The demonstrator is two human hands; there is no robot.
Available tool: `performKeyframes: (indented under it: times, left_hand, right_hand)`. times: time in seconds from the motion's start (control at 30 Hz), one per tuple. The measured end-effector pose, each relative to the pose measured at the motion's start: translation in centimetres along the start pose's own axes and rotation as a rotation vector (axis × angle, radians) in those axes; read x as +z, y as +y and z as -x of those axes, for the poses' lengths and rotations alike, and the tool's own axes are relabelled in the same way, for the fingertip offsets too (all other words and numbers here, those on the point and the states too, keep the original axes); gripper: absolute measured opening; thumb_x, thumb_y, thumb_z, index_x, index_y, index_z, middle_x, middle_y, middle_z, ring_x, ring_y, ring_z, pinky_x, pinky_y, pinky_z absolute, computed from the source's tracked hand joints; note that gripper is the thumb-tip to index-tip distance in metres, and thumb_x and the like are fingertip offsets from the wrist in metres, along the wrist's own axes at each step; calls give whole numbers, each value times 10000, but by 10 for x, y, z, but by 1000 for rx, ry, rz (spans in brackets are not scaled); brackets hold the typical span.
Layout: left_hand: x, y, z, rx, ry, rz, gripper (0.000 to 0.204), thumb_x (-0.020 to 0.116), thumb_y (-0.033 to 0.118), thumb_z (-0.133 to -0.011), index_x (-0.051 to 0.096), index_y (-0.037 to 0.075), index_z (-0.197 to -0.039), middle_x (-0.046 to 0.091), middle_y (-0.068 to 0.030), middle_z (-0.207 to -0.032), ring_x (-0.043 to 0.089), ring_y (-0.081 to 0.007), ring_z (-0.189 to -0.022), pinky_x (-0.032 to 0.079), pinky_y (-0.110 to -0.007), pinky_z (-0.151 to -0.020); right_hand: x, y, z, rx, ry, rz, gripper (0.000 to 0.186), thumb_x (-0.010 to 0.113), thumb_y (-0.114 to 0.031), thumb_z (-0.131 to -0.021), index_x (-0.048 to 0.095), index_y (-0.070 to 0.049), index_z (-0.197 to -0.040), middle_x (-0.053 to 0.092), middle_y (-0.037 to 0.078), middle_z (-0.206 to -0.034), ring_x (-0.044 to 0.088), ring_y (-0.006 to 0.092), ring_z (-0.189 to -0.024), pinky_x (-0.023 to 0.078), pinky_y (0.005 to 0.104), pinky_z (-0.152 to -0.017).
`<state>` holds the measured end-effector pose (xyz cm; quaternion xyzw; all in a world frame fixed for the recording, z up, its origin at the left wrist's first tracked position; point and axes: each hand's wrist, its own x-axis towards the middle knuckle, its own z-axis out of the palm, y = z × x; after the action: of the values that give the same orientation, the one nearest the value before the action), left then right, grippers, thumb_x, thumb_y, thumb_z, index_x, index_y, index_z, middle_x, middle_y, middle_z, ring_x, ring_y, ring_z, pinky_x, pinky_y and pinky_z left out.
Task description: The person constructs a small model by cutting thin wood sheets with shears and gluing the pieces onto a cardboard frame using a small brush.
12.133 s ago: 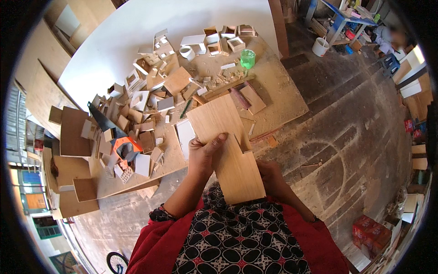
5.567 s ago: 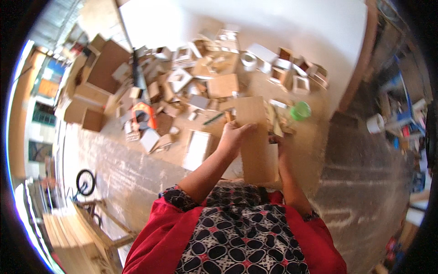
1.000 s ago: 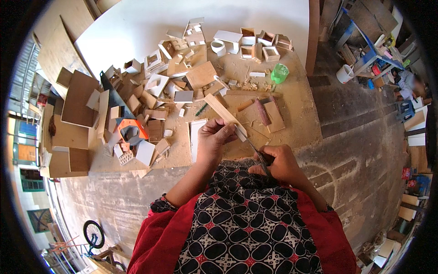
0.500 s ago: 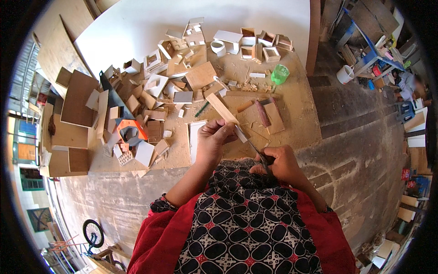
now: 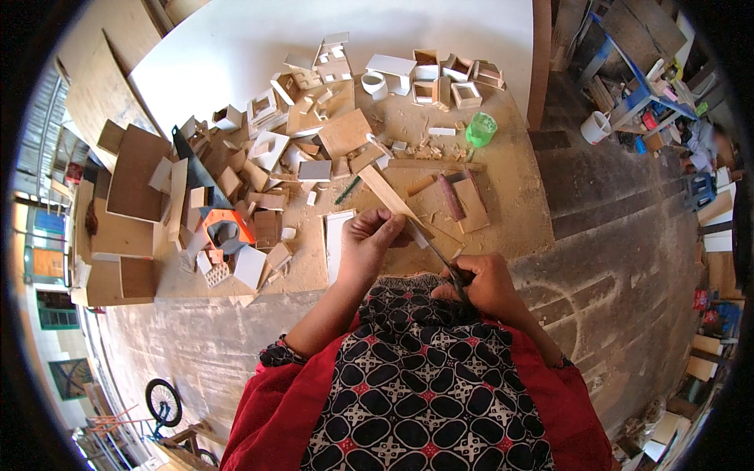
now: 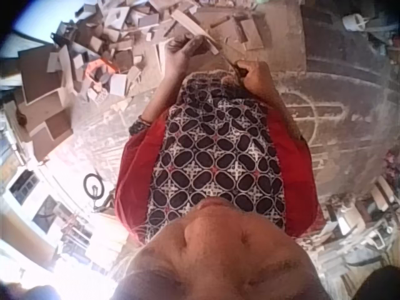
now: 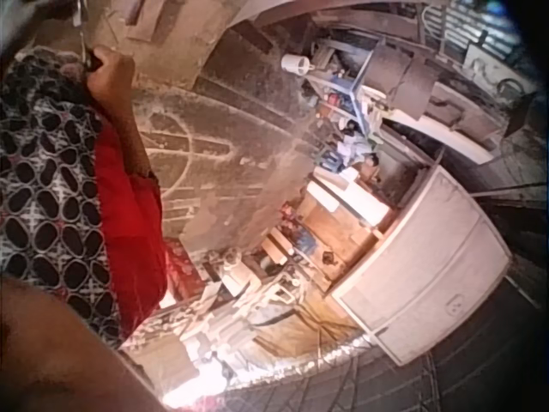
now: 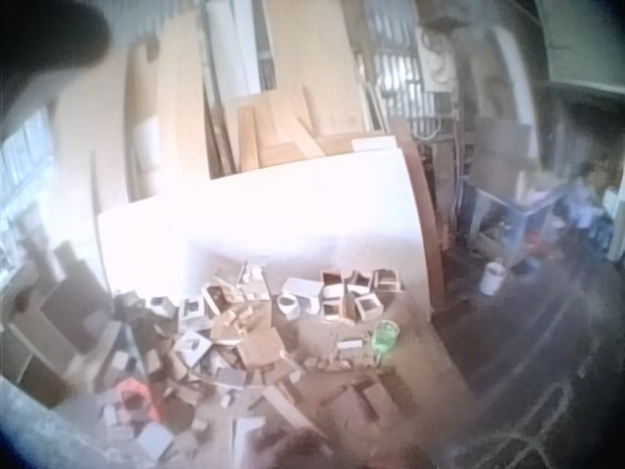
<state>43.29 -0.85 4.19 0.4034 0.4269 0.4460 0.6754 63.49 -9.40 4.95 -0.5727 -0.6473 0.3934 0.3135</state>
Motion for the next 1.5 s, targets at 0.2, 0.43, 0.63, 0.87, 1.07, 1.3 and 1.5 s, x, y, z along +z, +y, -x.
performKeyframes:
  times: [0.2,0.43,0.63,0.87,1.07,1.3,1.5]
  left_hand:
    - [4,3,0,-23,-7,-1,96,629,102,-889,630,36,-819,669,-52,-764,629,-113,-641,537,-265,-619]
    - [-1,-2,-1,-10,-32,-4,82,638,87,-880,644,36,-816,667,-44,-760,626,-110,-645,527,-256,-612]
    - [4,-5,1,-28,-88,-30,82,640,93,-883,648,20,-846,665,-35,-760,631,-100,-666,547,-252,-643]
    - [7,-1,1,-19,-99,-12,90,638,97,-886,650,17,-846,666,-33,-763,635,-104,-672,546,-255,-641]
    - [6,0,0,-20,-115,-40,103,636,109,-890,651,14,-853,664,-31,-763,624,-95,-666,537,-247,-648]
    - [11,0,-1,-25,-156,-62,117,619,123,-902,647,21,-853,651,-20,-756,611,-89,-677,528,-249,-642]
    - [9,-3,-13,6,-167,-3,121,612,133,-908,634,26,-856,639,-11,-750,605,-82,-677,533,-249,-649]
  right_hand:
    - [1,6,3,4,-10,26,440,852,-360,-635,614,1,-713,543,71,-555,447,103,-534,385,289,-486]
    - [4,10,3,-23,-16,1,415,875,-304,-622,619,4,-729,556,44,-566,437,58,-559,386,260,-494]
    - [3,2,2,-15,-1,35,435,876,-331,-622,614,-3,-739,544,38,-562,449,56,-561,390,256,-497]
    - [6,3,2,-24,18,-8,405,873,-286,-636,614,6,-742,543,33,-556,447,50,-564,386,250,-495]
    - [10,3,3,33,19,-48,497,809,-465,-666,629,-8,-742,588,139,-601,581,231,-530,435,349,-508]
    - [14,2,-1,-22,79,-51,500,806,-468,-670,656,-6,-790,619,149,-638,608,235,-561,456,344,-538]
    - [12,1,-2,14,76,-49,495,819,-461,-655,666,-12,-800,616,144,-626,604,201,-556,451,336,-531]
